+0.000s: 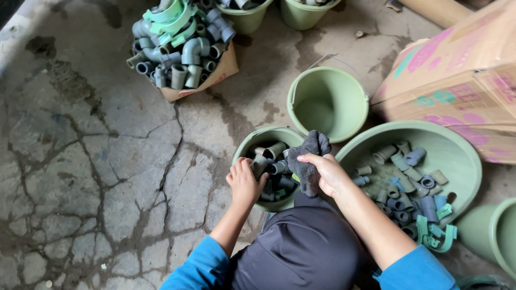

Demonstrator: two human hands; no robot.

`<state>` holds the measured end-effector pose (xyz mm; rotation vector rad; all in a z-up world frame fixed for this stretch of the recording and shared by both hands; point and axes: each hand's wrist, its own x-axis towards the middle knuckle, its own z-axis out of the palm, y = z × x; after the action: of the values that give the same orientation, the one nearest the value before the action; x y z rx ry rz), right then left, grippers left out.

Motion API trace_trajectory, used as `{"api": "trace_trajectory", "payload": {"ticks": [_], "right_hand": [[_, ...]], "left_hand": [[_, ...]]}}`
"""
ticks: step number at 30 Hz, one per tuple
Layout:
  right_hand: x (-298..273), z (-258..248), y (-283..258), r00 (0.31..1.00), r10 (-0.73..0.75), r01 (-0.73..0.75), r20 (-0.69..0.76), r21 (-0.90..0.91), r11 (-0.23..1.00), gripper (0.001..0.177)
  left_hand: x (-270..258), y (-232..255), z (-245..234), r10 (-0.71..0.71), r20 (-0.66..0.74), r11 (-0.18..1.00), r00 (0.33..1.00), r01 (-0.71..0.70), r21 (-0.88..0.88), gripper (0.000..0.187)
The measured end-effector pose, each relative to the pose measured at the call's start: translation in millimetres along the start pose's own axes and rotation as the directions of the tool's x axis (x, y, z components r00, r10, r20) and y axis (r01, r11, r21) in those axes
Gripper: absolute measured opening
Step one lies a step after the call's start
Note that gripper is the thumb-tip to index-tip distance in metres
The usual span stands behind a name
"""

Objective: The person sits on the floor and wipes small gray plastic pipe fittings with a dark cloth, then places them into a green bucket. The person repeats this process for multiple fittings, handling them one at a time.

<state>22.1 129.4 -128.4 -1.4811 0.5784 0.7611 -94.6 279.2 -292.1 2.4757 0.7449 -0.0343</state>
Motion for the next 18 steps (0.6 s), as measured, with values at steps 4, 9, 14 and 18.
{"api": "trace_trajectory", "payload": {"ticks": [4,9,14,18], "right_hand": [[-19.2,-22.7,-8.6,1.000,-0.029,0.029,-0.005,0.027,0.999,0.080],[-31.8,-91.3,-7.1,0.959,-0.245,0.215,0.144,0.198,0.956,0.073],[-77.7,-172.5,-10.0,0.941,-0.335,0.333,-0.059,0.355,0.874,0.054],[-113.7,-246.3,6.2,0.914,-0.291,0.371,-0.282,0.296,0.880,0.054]], "left_hand": [[1.8,36.4,-29.8,0.067,0.091,0.991,0.994,-0.056,-0.122,0.056],[-8.5,147.3,-89.7,0.462,0.210,0.664,0.862,-0.179,-0.726,0.042],[-22.7,238.6,-80.1,0.669,0.302,0.657,0.679,-0.349,-0.669,0.049],[-28.1,287.7,-52.5,0.768,0.414,0.594,0.488,-0.301,-0.746,0.030]]}}
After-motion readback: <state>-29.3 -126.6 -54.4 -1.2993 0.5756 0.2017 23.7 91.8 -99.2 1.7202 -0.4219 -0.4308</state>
